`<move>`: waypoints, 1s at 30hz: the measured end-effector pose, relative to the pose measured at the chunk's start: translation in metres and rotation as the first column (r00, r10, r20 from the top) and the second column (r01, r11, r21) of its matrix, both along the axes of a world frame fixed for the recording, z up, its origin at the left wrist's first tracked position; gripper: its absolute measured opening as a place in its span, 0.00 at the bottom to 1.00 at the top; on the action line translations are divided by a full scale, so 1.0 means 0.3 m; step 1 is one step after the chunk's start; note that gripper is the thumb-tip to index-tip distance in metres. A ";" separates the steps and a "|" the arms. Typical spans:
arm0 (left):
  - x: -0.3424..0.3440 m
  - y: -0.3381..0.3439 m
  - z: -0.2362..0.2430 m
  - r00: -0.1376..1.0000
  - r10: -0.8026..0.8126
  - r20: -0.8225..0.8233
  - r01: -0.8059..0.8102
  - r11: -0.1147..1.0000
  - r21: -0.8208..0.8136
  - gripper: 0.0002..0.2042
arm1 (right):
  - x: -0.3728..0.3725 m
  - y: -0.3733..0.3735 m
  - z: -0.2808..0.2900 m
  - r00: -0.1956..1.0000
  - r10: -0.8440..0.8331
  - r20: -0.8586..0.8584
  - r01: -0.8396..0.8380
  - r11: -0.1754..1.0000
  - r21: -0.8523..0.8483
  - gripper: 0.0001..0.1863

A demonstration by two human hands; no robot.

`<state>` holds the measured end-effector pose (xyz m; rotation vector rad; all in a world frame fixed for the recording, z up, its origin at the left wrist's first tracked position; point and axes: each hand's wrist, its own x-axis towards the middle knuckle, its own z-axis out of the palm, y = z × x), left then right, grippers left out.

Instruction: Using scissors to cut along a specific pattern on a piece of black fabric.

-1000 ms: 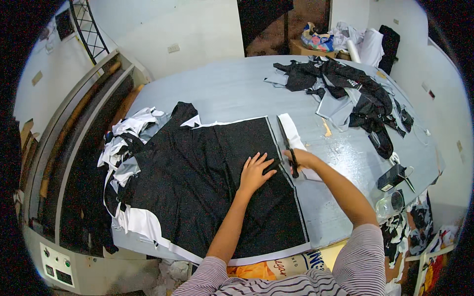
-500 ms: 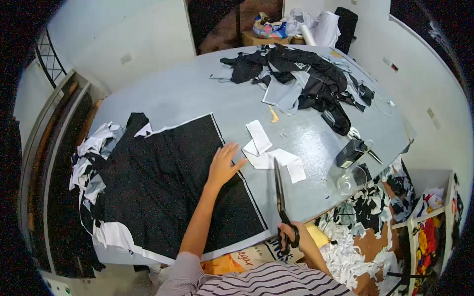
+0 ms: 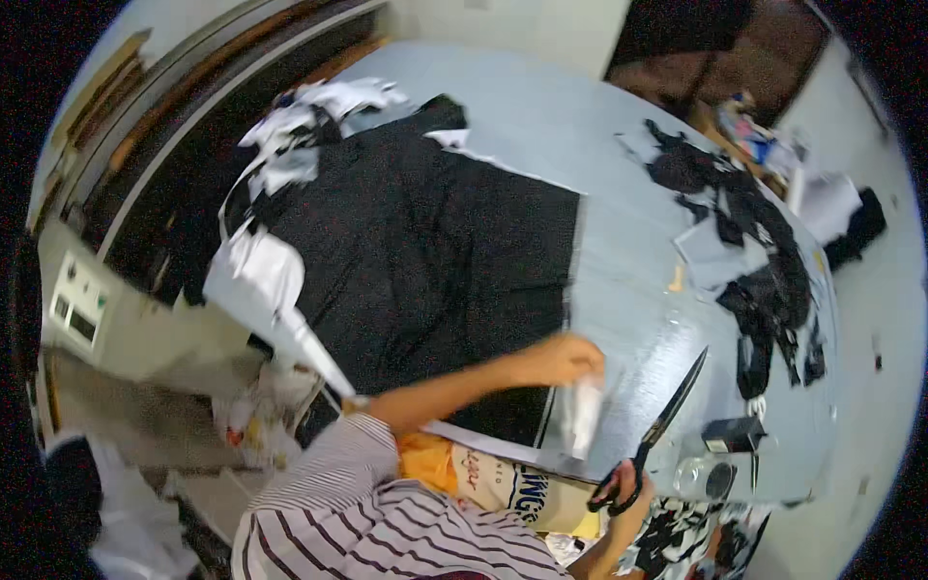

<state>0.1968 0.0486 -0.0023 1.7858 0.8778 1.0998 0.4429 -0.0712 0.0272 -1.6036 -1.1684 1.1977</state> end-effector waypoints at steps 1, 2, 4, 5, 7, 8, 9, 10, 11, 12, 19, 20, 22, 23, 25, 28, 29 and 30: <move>-0.152 -0.075 0.119 0.996 0.034 -0.080 -0.037 0.999 -0.031 0.06 | 0.047 0.040 -0.022 0.996 0.057 0.072 -0.054 0.997 -0.051 0.19; -0.292 -0.149 0.190 0.990 0.088 -0.113 -0.101 0.988 -0.113 0.07 | 0.086 0.086 -0.047 0.984 0.110 0.138 -0.097 0.990 -0.099 0.19; -0.526 -0.323 0.336 0.967 0.186 -0.173 -0.211 0.968 -0.135 0.07 | 0.131 0.156 -0.072 0.934 0.052 0.353 -0.032 0.998 -0.062 0.22; -0.609 -0.427 0.377 0.921 0.333 -0.204 -0.360 0.926 -0.114 0.07 | 0.187 0.198 -0.122 0.896 0.061 0.440 -0.074 0.997 0.011 0.22; -0.799 -0.671 0.394 0.801 0.507 -0.317 -0.545 0.838 -0.037 0.05 | 0.296 0.308 -0.229 0.853 0.087 0.514 -0.153 0.984 0.087 0.22; -0.884 -0.815 0.377 0.789 0.565 -0.241 -0.610 0.767 -0.200 0.07 | 0.338 0.365 -0.282 0.784 0.042 0.619 -0.197 0.963 0.185 0.22; -0.913 -0.923 0.375 0.714 0.645 -0.270 -0.698 0.685 -0.210 0.10 | 0.340 0.397 -0.318 0.709 -0.013 0.705 -0.251 0.930 0.270 0.22; -0.932 -1.010 0.353 0.634 0.714 -0.299 -0.773 0.592 -0.226 0.14 | 0.278 0.413 -0.241 0.635 0.099 0.766 -0.256 0.963 0.088 0.20; -0.950 -1.092 0.316 0.615 0.726 -0.309 -0.789 0.571 -0.227 0.14 | 0.259 0.440 -0.210 0.604 0.093 0.792 -0.241 0.968 0.070 0.19; -0.958 -1.158 0.255 0.411 0.757 -0.508 -0.902 0.419 -0.105 0.19 | 0.247 0.467 -0.195 0.567 0.090 0.819 -0.230 0.972 0.053 0.18; -0.652 -0.819 0.110 -0.084 0.596 -0.799 -0.977 0.109 0.184 0.32 | 0.235 0.515 -0.170 0.292 0.042 0.956 -0.386 0.919 0.078 0.17; -0.560 -0.750 -0.020 -0.126 0.740 -0.661 -0.908 0.182 0.377 0.31 | 0.231 0.531 -0.155 0.290 0.056 0.955 -0.411 0.909 0.071 0.17; -0.366 -0.627 -0.015 0.263 0.710 -0.653 -0.761 0.569 0.313 0.38 | 0.247 0.575 -0.141 0.328 0.349 0.878 -0.426 0.884 -0.192 0.23; -0.256 -0.588 -0.066 0.433 0.630 -0.645 -0.684 0.695 0.221 0.41 | 0.259 0.594 -0.139 0.321 0.385 0.865 -0.454 0.864 -0.216 0.25; -0.084 -0.537 -0.128 0.614 0.480 -0.626 -0.501 0.850 0.161 0.42 | 0.200 0.594 -0.023 0.266 0.380 0.886 -0.459 0.858 -0.230 0.26; 0.006 -0.480 -0.128 0.666 0.391 -0.635 -0.376 0.912 0.167 0.39 | 0.075 0.606 0.096 0.398 0.217 0.891 -0.567 0.822 0.053 0.26; 0.007 -0.479 -0.152 0.617 0.404 -0.675 -0.396 0.901 0.177 0.36 | -0.031 0.632 0.108 0.400 0.213 0.891 -0.718 0.678 0.160 0.25; 0.007 -0.479 -0.197 0.618 0.400 -0.677 -0.382 0.905 0.187 0.36 | -0.162 0.645 0.132 0.476 0.143 0.868 -0.745 0.589 0.312 0.23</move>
